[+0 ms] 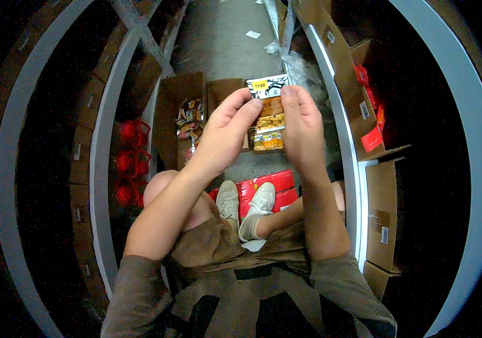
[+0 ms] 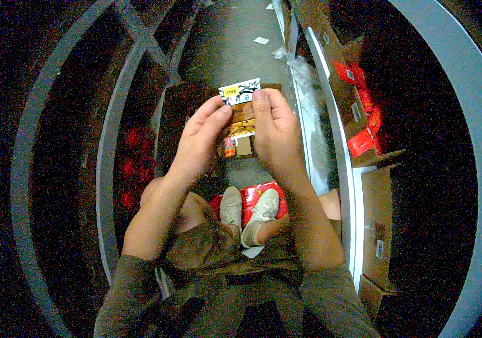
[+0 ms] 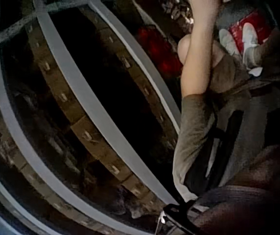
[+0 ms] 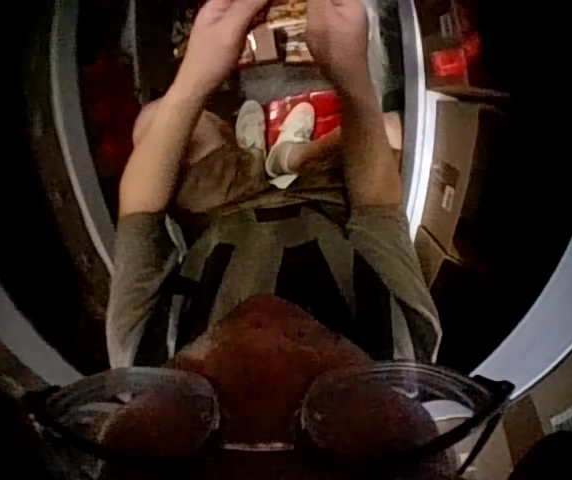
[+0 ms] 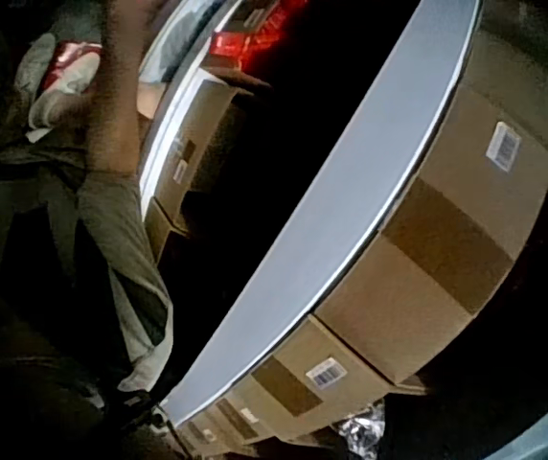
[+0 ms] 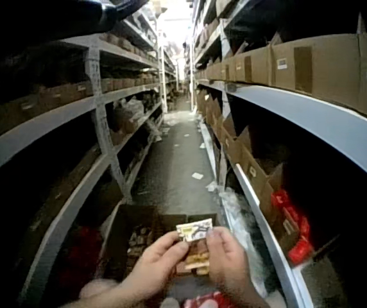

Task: The person sits on the floor and sorts small snack packets from a cardboard box into two separate piles. They pick up individual packets, briefly inspect them, and place them into either a left or right pile within the box.

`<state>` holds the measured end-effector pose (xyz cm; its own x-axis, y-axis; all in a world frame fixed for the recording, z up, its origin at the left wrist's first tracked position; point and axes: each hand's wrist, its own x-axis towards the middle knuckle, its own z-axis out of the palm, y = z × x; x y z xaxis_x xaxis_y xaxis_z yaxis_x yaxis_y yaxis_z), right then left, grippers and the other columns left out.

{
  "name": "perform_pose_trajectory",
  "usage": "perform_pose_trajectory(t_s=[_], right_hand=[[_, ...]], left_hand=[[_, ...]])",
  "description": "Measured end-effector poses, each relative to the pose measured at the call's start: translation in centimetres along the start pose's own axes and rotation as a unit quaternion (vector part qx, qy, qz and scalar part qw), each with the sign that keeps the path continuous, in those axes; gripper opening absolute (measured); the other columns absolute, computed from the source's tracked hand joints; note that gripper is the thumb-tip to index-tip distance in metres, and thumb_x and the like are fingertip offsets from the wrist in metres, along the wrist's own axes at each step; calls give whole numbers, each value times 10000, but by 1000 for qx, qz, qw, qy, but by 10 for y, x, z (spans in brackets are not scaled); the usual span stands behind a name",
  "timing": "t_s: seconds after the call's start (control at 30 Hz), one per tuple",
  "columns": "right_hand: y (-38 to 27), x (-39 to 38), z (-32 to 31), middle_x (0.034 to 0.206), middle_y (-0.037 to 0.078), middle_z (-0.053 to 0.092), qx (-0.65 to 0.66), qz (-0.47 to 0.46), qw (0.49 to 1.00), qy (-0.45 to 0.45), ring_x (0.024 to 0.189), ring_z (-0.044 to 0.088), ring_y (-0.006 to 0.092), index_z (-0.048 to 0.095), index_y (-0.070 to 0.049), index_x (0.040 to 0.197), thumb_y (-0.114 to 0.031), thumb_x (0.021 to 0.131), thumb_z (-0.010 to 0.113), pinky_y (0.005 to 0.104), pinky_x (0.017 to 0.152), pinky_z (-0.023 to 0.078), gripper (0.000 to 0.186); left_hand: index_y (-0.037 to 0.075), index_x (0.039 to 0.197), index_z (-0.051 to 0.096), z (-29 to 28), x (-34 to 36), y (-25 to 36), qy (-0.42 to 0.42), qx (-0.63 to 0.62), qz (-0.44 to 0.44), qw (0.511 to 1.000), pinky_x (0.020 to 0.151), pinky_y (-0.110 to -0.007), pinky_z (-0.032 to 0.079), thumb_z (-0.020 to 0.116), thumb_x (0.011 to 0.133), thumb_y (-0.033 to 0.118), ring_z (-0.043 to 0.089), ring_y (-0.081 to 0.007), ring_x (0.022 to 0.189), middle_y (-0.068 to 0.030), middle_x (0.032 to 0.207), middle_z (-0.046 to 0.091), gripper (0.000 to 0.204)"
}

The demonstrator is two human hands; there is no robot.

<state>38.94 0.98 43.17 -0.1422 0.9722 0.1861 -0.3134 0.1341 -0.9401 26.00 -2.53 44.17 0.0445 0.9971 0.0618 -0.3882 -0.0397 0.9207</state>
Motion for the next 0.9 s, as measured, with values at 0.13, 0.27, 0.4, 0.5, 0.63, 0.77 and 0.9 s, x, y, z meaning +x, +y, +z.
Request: perform_pose_trajectory(t_s=[0.13,0.27,0.4,0.5,0.63,0.77,0.9], right_hand=[[-2,2,-3,720,55,583,-76,-17,997,15,670,540,95,573,3,881,-300,1003,450,282,611,462,349],[8,7,-11,709,139,574,-182,-60,981,40,639,553,177,547,10,827,-292,1002,434,336,597,448,367],[15,10,-12,711,150,570,-200,-88,975,43,624,547,199,545,10,819,-291,1005,422,340,591,442,375],[20,15,-13,707,138,569,-153,-92,983,35,627,540,188,545,11,820,-296,1009,414,337,588,438,384],[11,17,-21,726,95,588,-134,-90,987,8,645,535,144,563,9,838,-289,990,471,319,592,444,347],[9,16,-24,786,66,615,-142,-35,988,-43,704,560,111,587,5,878,-265,930,588,286,637,468,275],[3,12,-22,839,67,635,-111,-9,992,-64,762,596,106,603,7,936,-239,897,631,263,674,487,250]], left_hand=[[-16,1178,538,1,-1,0,21,61,21,998,891,-248,443,518,968,143,552,-87,986,-42,1080,607,265],[-15,1161,552,7,-2,1,41,104,10,994,876,-242,446,534,955,139,551,-82,983,-43,1064,614,258],[-3,1045,608,-5,4,-3,49,222,-15,974,934,-283,417,591,916,174,547,-138,1047,-80,1107,604,219],[1,952,632,-15,10,-11,55,294,73,951,1006,-339,366,628,886,193,510,-225,1158,-119,1149,585,203],[4,918,635,-18,14,-8,50,353,142,924,1061,-396,307,641,872,192,414,-312,1286,-145,1191,562,194],[13,922,638,-19,12,-6,68,354,163,918,1072,-409,291,638,877,189,372,-323,1322,-143,1228,544,182],[20,921,641,-19,12,-7,80,340,170,921,1075,-412,285,632,882,186,368,-319,1325,-142,1249,531,171]])
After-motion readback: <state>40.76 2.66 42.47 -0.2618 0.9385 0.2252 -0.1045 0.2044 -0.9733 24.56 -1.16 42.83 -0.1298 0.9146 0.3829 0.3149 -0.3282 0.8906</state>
